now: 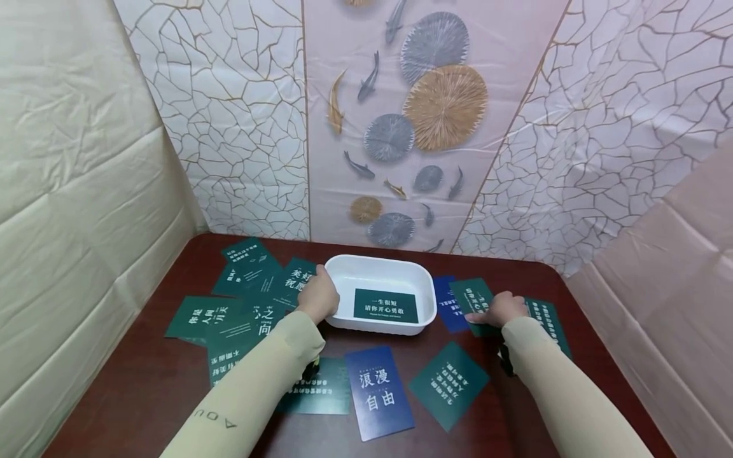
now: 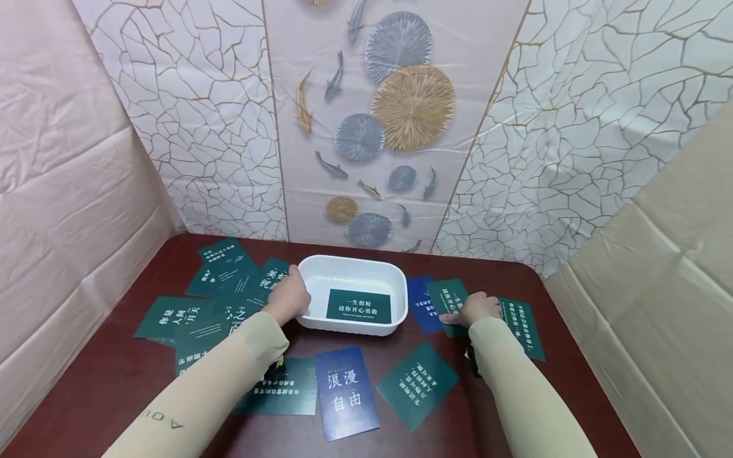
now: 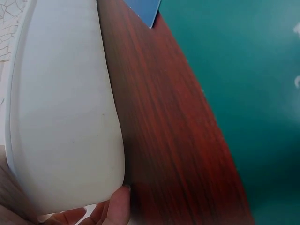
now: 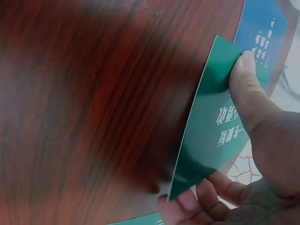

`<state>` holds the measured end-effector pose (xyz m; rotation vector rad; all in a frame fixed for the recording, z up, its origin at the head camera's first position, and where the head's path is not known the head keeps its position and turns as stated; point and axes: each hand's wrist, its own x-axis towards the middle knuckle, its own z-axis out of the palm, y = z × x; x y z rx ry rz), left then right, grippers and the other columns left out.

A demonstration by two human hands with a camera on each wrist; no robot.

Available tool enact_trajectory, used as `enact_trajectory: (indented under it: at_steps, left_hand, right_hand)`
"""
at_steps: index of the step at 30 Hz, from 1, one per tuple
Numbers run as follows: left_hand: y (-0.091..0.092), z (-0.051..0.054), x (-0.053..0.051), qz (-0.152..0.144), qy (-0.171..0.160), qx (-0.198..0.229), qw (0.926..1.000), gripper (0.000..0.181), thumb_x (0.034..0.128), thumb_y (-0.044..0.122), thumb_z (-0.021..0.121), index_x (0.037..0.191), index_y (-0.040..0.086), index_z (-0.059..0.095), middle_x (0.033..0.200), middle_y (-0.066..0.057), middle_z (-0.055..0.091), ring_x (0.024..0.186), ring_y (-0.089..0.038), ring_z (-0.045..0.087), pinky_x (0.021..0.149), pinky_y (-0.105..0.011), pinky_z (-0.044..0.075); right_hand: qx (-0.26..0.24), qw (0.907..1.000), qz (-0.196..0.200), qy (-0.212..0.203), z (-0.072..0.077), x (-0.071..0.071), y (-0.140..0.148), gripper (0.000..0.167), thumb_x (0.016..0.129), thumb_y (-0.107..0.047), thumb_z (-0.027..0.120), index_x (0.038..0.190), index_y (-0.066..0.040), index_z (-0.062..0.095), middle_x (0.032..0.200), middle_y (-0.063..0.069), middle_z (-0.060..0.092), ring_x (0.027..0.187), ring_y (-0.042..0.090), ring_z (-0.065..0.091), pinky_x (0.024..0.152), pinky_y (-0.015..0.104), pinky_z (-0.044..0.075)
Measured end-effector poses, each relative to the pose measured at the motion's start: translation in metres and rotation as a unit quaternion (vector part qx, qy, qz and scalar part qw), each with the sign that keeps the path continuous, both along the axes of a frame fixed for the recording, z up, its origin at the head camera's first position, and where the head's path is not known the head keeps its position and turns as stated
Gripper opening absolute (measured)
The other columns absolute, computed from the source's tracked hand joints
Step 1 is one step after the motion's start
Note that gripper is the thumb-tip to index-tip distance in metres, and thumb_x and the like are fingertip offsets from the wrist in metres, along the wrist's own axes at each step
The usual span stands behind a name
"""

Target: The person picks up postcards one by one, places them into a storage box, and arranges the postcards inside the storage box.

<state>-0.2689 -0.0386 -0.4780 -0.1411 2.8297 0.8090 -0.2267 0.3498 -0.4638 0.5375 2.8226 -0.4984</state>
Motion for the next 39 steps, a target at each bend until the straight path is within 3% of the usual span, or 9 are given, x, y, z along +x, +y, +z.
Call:
enact_trajectory:
  at_steps: [7,13,16,21,27,34,39]
  left_hand:
    - [-0.001,0.001,0.001,-0.001,0.000,0.000,1.0000,0.077,0.0878,0.010,0.064,0.147,-0.002,0.017,0.106,-0.022,0.059,0.090,-0.032,0.061,0.073,-0.048,0.052]
    - [0.000,-0.001,0.001,0.001,-0.005,-0.002,1.0000,0.080,0.0877,0.011,0.064,0.149,-0.001,0.014,0.109,-0.023,0.058,0.092,-0.032,0.060,0.073,-0.048,0.052]
    - [0.000,-0.003,0.001,0.001,-0.009,-0.001,1.0000,0.080,0.0879,0.011,0.064,0.149,-0.001,0.014,0.109,-0.022,0.058,0.091,-0.031,0.060,0.073,-0.048,0.052]
    - [0.001,-0.002,0.001,-0.004,-0.002,0.002,1.0000,0.079,0.0883,0.011,0.063,0.149,-0.001,0.014,0.111,-0.024,0.058,0.092,-0.034,0.061,0.075,-0.049,0.051]
    - [0.000,-0.002,0.001,0.000,-0.001,0.007,1.0000,0.077,0.0886,0.011,0.063,0.148,-0.001,0.016,0.113,-0.025,0.057,0.095,-0.036,0.061,0.078,-0.052,0.050]
    - [-0.001,-0.001,0.001,0.002,0.002,0.010,0.9999,0.074,0.0881,0.011,0.064,0.146,-0.001,0.018,0.112,-0.025,0.057,0.094,-0.035,0.060,0.078,-0.051,0.051]
    - [0.000,0.000,0.002,-0.002,0.002,0.008,1.0000,0.074,0.0885,0.011,0.063,0.146,-0.001,0.018,0.110,-0.024,0.058,0.092,-0.034,0.061,0.076,-0.050,0.051]
  right_hand:
    - [-0.029,0.9990,-0.002,0.035,0.002,0.002,0.001,0.107,0.073,-0.051,0.081,0.132,0.020,0.027,0.113,0.036,0.045,0.099,0.044,0.046,0.086,0.060,0.044]
    - [-0.052,0.9965,0.012,0.065,0.010,0.003,0.005,0.072,0.082,-0.039,0.077,0.121,0.011,0.041,0.106,0.029,0.056,0.089,0.036,0.055,0.074,0.048,0.051]
    - [-0.050,0.9951,0.021,0.082,0.014,0.004,0.006,0.057,0.088,-0.033,0.073,0.116,0.007,0.044,0.104,0.026,0.056,0.089,0.035,0.055,0.074,0.046,0.050]
    - [-0.061,0.9910,0.043,0.111,0.019,0.004,0.009,0.041,0.098,-0.023,0.058,0.125,0.006,0.047,0.112,0.026,0.056,0.093,0.035,0.056,0.076,0.046,0.050]
    - [-0.088,0.9882,0.049,0.116,0.027,0.003,0.011,0.031,0.102,-0.016,0.049,0.125,0.004,0.051,0.111,0.024,0.056,0.094,0.034,0.055,0.075,0.043,0.050]
    - [-0.036,0.9831,0.068,0.166,0.046,0.006,0.003,0.030,0.102,-0.016,0.048,0.126,0.003,0.050,0.115,0.026,0.057,0.094,0.036,0.059,0.075,0.048,0.050]
    - [-0.007,0.9696,0.096,0.225,0.059,0.009,-0.010,0.027,0.102,-0.016,0.050,0.124,0.000,0.053,0.117,0.025,0.059,0.092,0.036,0.061,0.073,0.049,0.049]
